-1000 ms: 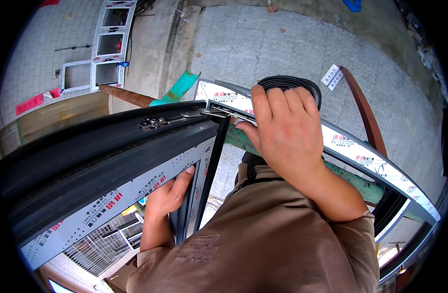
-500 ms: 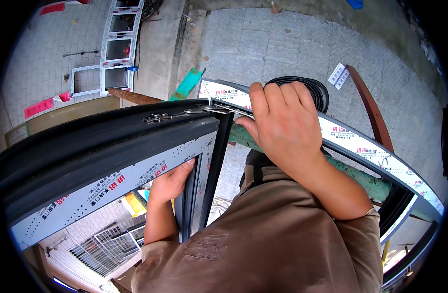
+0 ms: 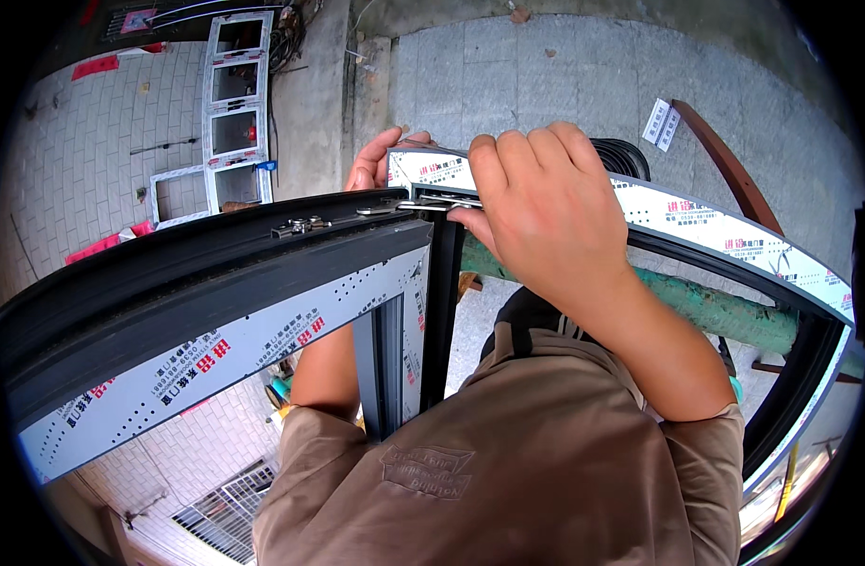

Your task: The person assembles a metal window frame by aligning the corner sections and using a screwdriver to tighten screws into a bracket.

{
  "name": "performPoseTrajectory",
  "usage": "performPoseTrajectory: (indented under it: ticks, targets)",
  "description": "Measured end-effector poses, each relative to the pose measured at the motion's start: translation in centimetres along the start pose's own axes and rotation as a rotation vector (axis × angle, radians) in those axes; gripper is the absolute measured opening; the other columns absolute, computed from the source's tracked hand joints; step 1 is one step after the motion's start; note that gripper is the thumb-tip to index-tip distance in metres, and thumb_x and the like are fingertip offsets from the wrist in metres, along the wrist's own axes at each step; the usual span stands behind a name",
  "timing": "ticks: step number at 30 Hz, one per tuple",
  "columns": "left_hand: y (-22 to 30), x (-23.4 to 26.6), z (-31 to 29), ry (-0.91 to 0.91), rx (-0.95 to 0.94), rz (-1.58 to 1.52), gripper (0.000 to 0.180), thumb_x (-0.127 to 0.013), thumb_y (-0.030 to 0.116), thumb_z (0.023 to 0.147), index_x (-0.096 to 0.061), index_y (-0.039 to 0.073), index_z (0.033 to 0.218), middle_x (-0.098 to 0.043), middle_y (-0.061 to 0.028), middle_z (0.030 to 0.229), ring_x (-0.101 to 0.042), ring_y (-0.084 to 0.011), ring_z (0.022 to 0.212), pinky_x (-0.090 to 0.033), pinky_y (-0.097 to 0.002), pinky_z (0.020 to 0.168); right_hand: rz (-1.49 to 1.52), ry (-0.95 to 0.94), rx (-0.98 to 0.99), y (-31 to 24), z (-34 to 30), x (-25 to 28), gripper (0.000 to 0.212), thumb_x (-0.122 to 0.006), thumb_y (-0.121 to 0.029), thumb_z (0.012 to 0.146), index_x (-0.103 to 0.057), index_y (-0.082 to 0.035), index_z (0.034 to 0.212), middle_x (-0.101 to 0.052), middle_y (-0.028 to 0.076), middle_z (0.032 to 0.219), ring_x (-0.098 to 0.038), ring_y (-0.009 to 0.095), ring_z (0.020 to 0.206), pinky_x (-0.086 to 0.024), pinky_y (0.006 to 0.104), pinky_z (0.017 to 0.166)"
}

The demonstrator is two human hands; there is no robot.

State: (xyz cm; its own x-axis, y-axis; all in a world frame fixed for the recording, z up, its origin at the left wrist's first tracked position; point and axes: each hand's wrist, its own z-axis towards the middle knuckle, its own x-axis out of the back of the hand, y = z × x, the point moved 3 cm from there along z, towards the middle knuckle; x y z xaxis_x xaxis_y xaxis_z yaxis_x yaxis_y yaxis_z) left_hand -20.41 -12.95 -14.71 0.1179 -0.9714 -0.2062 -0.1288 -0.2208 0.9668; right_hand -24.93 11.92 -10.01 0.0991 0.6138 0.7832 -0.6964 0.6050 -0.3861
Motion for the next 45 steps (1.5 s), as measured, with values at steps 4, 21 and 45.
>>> performPoseTrajectory:
  ticks: [4,21,45]
  targets:
    - [-0.5,2.9,1.1,-0.121,0.011,-0.003,0.062,-0.055,0.053,0.118,-0.052,0.005,0.157,-0.065,-0.0229,0.150,-0.071,-0.0329,0.135,-0.063,-0.0475,0.113,0.011,0.030,-0.011,-0.7,0.3,-0.2,0.053,-0.091,-0.044,0.077,-0.073,-0.006,0.108,-0.060,0.004,0.093,-0.062,0.024,0.095,-0.049,0.0392,0.101]
    - [0.4,3.1,1.5,-0.005,0.090,0.136,0.054,-0.059,0.051,0.117,-0.059,0.006,0.148,-0.077,-0.0144,0.123,-0.078,-0.0237,0.108,-0.065,-0.0372,0.092,-0.031,0.241,-0.028,-1.4,-0.6,-1.4,0.052,-0.089,-0.042,0.076,-0.074,-0.003,0.107,-0.064,0.008,0.093,-0.064,0.026,0.094,-0.049,0.0419,0.106]
    - [-0.4,3.9,2.8,-0.038,0.123,-0.122,0.042,-0.039,0.042,0.123,-0.059,0.012,0.146,-0.077,-0.0200,0.129,-0.080,-0.0343,0.111,-0.069,-0.0489,0.097,-0.079,0.287,-0.099,-1.7,-0.6,-3.5,0.045,-0.095,-0.042,0.073,-0.072,-0.008,0.091,-0.064,0.007,0.086,-0.065,0.027,0.090,-0.049,0.0399,0.105]
